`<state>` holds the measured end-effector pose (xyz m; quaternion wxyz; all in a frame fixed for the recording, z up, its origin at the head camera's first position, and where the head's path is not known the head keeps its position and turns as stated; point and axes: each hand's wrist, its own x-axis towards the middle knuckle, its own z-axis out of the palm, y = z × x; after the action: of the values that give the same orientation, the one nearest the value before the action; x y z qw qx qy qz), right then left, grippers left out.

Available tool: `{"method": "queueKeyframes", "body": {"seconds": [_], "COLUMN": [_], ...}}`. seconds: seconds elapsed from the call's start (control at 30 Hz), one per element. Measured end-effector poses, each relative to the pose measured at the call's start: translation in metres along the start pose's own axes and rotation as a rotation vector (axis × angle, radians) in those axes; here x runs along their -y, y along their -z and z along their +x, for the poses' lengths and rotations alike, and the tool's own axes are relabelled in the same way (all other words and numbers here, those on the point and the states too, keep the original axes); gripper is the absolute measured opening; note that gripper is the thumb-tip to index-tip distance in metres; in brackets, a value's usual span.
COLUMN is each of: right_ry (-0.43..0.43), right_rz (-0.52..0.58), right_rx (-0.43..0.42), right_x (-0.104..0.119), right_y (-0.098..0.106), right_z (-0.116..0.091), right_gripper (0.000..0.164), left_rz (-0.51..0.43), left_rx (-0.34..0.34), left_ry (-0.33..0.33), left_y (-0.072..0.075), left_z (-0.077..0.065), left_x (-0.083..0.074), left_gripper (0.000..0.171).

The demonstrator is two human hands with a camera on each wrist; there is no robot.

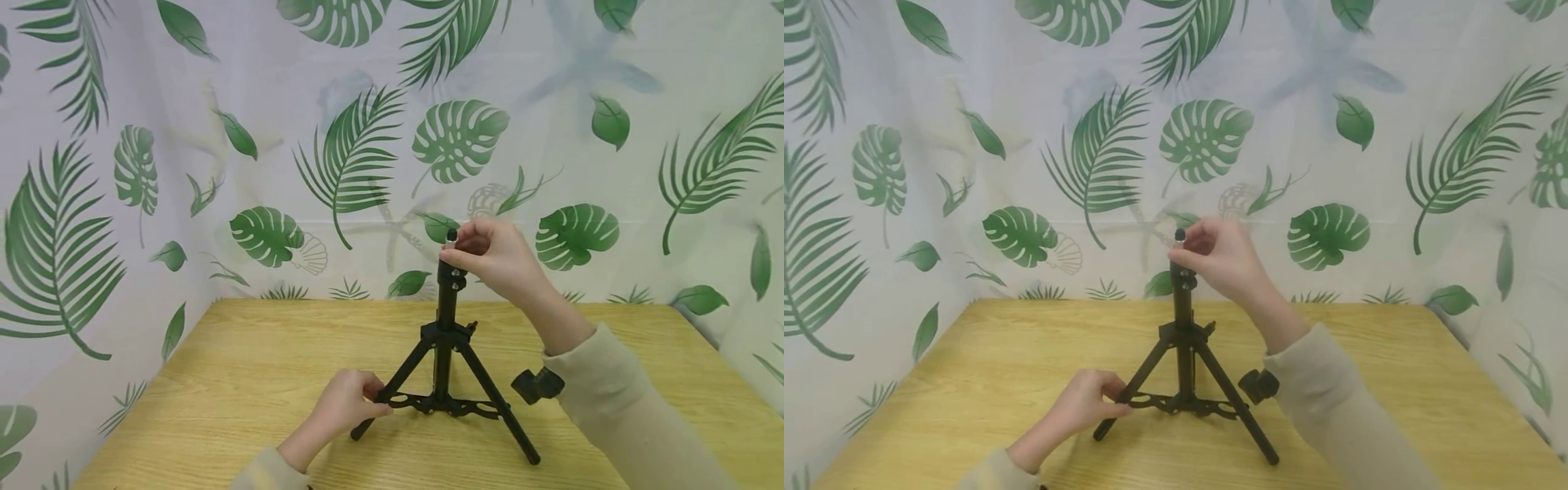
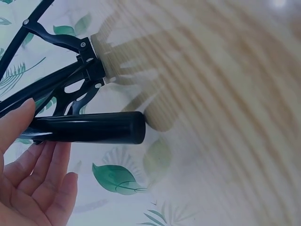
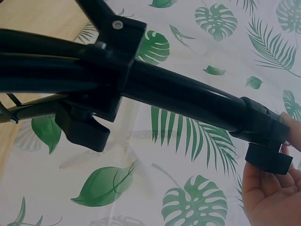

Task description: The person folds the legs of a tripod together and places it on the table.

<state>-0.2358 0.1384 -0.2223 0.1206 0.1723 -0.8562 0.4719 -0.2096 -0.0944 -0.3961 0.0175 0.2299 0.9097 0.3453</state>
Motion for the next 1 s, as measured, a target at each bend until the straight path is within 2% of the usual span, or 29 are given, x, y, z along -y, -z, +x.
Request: {"method": "queueKeyframes", "body": {"seconds": [0.3, 0.67, 1.0], "right_ry": [-0.001, 0.009, 0.030], "right_rz": [-0.037, -0.037, -0.036], "right_rx": [-0.020, -0.017, -0.031], "right_x": [0.001, 0.000, -0.002], "right_y": [-0.002, -0.002, -0.004], "right_z": [-0.002, -0.003, -0.004], "right_gripper": [0.022, 0.021, 0.021], "left_rz": [-0.029, -0.106, -0.116], "left_rx": [-0.011, -0.089, -0.132], "left_ry": [0.002, -0.005, 0.010], "left_y": [-0.001, -0.003, -0.006], "left_z": [0.002, 0.002, 0.007], "left_x": [0.001, -0.004, -0.010], "left_gripper": [0.022, 0.028, 0.025]}}
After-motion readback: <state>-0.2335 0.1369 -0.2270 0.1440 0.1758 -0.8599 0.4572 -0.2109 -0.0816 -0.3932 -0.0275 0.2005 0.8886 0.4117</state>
